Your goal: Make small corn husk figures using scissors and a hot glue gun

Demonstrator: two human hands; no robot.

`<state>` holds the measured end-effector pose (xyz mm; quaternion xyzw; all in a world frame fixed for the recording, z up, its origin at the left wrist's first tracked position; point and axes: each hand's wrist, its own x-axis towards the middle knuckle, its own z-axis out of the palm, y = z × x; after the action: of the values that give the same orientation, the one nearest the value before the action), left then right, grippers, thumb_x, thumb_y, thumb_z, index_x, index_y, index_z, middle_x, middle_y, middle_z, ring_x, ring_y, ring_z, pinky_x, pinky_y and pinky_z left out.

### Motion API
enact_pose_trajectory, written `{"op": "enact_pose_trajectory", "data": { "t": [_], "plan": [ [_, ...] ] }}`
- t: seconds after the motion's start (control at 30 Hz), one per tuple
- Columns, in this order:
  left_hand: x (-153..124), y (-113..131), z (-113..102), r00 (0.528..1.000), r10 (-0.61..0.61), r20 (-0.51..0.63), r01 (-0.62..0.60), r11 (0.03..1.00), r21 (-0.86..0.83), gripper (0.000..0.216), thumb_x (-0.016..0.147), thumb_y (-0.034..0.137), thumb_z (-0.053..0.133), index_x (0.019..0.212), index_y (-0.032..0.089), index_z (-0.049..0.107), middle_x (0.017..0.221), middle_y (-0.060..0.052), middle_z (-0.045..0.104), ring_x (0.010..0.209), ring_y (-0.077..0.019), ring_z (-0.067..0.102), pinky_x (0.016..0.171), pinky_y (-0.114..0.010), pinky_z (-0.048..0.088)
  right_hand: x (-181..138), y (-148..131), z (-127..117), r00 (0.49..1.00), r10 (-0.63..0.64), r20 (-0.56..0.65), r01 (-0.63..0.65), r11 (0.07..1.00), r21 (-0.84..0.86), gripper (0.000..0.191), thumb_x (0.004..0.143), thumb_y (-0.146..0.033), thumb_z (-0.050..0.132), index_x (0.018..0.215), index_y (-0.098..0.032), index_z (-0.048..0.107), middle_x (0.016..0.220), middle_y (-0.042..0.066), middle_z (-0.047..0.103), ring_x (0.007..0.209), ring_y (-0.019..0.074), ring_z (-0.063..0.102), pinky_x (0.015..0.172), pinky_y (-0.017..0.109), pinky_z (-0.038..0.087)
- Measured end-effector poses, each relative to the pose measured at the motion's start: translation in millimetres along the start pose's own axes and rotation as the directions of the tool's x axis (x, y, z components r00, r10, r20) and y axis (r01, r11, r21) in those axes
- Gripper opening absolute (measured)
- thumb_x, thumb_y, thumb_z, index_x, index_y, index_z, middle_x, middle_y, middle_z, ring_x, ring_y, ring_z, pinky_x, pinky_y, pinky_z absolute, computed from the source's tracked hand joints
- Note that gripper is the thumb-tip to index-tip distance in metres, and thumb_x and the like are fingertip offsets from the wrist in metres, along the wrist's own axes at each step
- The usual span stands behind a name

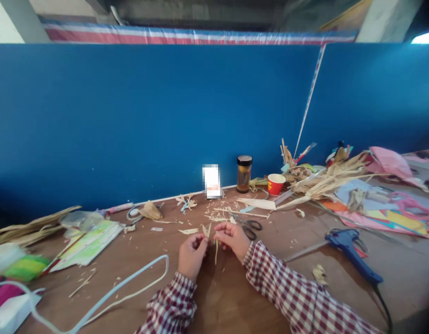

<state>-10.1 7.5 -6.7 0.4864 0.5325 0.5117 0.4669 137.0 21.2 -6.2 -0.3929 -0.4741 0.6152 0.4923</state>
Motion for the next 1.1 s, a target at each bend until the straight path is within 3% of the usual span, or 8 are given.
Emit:
{"op": "enact_pose_trajectory", "data": {
  "t": [0.23, 0.4, 0.63, 0.9, 1.1],
  "plan": [
    [-1.3, 4.2, 0.1, 0.999, -0.049, -0.02, 0.048, 0.997, -0.054, 0.027, 0.06, 0.035, 0.065, 0.075, 0.013, 0.061, 0.058, -0.001, 0.063, 0.046, -0.0086, 0.052, 0.043, -0.018, 0.041, 0.1, -0.6, -1.8, 1.0, 0.027, 0.009, -0.027, 0.998, 0.063, 0.027, 0.065, -0.034, 0.065, 0.081, -0.015, 0.056, 0.071, 0.002, 0.063, 0.054, 0.0073, 0.053, 0.045, 0.017, 0.041],
    [-2.0, 4.5, 0.9, 0.996, -0.086, 0.008, 0.086, 0.992, -0.088, 0.026, 0.06, 0.033, 0.066, 0.075, 0.013, 0.061, 0.057, 0.0, 0.062, 0.046, -0.0082, 0.052, 0.042, -0.017, 0.042, 0.6, 1.0, -2.0, 0.999, -0.014, 0.03, 0.015, 1.0, -0.027, 0.024, 0.066, -0.034, 0.064, 0.078, -0.015, 0.055, 0.072, 0.001, 0.062, 0.056, 0.0075, 0.052, 0.046, 0.017, 0.04],
    [-3.8, 4.8, 4.9, 0.995, -0.094, 0.025, 0.096, 0.991, -0.096, 0.02, 0.062, 0.029, 0.065, 0.074, 0.014, 0.06, 0.051, 0.004, 0.058, 0.039, -0.0055, 0.047, 0.037, -0.015, 0.038, -1.6, -0.7, -2.2, 0.993, -0.104, 0.053, 0.113, 0.974, -0.197, 0.021, 0.071, -0.036, 0.059, 0.074, -0.016, 0.055, 0.057, -0.005, 0.05, 0.043, 0.0049, 0.04, 0.039, 0.017, 0.032],
    [-4.6, 4.3, 4.9, 0.988, -0.141, 0.065, 0.146, 0.987, -0.069, 0.017, 0.064, 0.027, 0.064, 0.072, 0.014, 0.058, 0.048, 0.004, 0.057, 0.038, -0.0063, 0.05, 0.036, -0.015, 0.04, -7.1, -4.9, 2.6, 0.97, -0.225, 0.091, 0.243, 0.912, -0.331, 0.017, 0.071, -0.033, 0.06, 0.075, -0.016, 0.059, 0.066, -0.001, 0.057, 0.057, 0.0094, 0.049, 0.054, 0.022, 0.041],
    [-5.8, 4.8, 6.4, 0.975, -0.193, 0.107, 0.202, 0.975, -0.091, 0.016, 0.065, 0.025, 0.063, 0.074, 0.014, 0.057, 0.05, 0.003, 0.059, 0.038, -0.0075, 0.054, 0.036, -0.016, 0.043, -7.8, -4.8, 4.2, 0.984, -0.172, 0.049, 0.178, 0.941, -0.288, 0.019, 0.07, -0.034, 0.06, 0.076, -0.017, 0.057, 0.065, -0.001, 0.06, 0.057, 0.0114, 0.055, 0.056, 0.025, 0.045]
  ]
}}
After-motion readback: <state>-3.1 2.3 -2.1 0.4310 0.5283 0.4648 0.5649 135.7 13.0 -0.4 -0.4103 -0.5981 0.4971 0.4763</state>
